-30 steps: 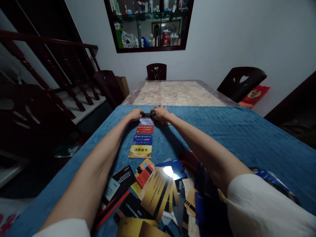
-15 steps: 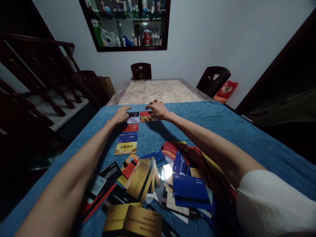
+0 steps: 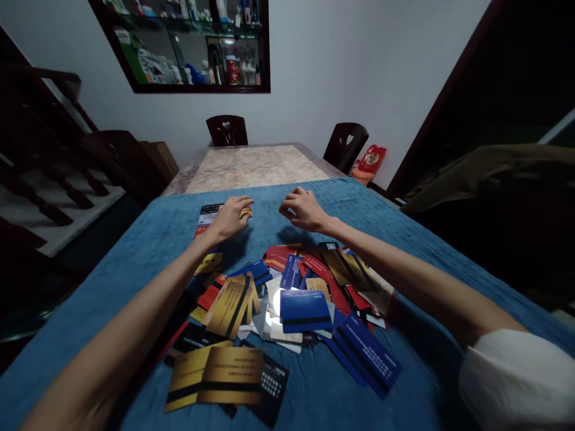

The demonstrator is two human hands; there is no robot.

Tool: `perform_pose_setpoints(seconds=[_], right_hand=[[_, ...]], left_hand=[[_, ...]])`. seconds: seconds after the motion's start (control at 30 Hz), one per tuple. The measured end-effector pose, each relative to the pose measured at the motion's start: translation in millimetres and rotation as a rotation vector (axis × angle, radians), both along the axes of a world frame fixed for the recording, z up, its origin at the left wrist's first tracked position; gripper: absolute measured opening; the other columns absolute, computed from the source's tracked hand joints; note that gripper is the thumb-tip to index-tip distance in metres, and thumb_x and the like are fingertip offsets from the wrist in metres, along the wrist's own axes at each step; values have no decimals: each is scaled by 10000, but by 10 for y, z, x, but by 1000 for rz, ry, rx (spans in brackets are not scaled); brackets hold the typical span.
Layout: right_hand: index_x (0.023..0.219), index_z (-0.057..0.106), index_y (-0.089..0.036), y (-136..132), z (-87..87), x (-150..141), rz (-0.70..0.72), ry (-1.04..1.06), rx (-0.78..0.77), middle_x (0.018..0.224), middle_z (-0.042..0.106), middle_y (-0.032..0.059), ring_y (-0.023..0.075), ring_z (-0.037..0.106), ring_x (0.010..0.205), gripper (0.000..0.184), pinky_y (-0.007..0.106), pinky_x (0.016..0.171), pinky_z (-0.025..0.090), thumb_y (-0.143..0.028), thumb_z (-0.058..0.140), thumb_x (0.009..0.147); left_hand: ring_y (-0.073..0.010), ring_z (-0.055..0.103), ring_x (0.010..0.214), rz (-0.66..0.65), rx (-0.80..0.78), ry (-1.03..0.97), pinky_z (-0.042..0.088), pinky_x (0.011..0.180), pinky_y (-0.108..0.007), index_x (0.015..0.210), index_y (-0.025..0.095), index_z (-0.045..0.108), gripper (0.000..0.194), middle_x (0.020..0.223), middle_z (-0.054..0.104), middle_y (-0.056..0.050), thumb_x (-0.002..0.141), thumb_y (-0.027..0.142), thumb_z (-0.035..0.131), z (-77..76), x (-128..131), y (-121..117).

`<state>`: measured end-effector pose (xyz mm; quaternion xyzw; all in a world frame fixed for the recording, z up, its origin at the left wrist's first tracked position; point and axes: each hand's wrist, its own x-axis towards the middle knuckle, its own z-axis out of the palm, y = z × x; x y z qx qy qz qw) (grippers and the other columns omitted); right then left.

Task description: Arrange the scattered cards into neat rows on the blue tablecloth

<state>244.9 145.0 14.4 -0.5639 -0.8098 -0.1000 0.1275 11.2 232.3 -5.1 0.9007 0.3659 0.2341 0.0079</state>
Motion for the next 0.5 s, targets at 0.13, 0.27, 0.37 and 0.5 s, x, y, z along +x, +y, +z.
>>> perform_pose_setpoints(seconds=[0.13,0.27,0.37,0.5], right_hand=[[974,748,-206,-341,-100,290,-8,48,57,1026,711,100,277,457,1093,222,389,817,283,-242,532,941],[934,743,-211,-665,-211,602,-14,93,107,975,720,87,266,489,1043,193,392,803,299,-252,554,935],[926,737,-214,-909,-271,770,-10,119,138,948,726,86,269,508,1032,193,395,806,314,-263,550,938],[979,728,-230,-1204,-333,850,4,130,149,982,733,85,276,520,1038,192,407,818,337,-307,557,937]], left_hand=[[-271,525,1300,-108,17,-24,422,1129,-484,1280,187,644,441,1365,622,-92,854,198,533,-6,269,-360],[-295,511,1296,-181,-43,23,419,1113,-532,1281,160,641,448,1376,612,-126,843,154,551,-11,518,-717],[-306,470,1328,-229,-84,59,418,1095,-552,1302,178,623,465,1391,601,-122,843,141,552,-14,691,-980],[-313,418,1370,-308,-130,136,419,1064,-568,1320,206,597,452,1429,571,-125,874,171,543,-26,907,-1280]])
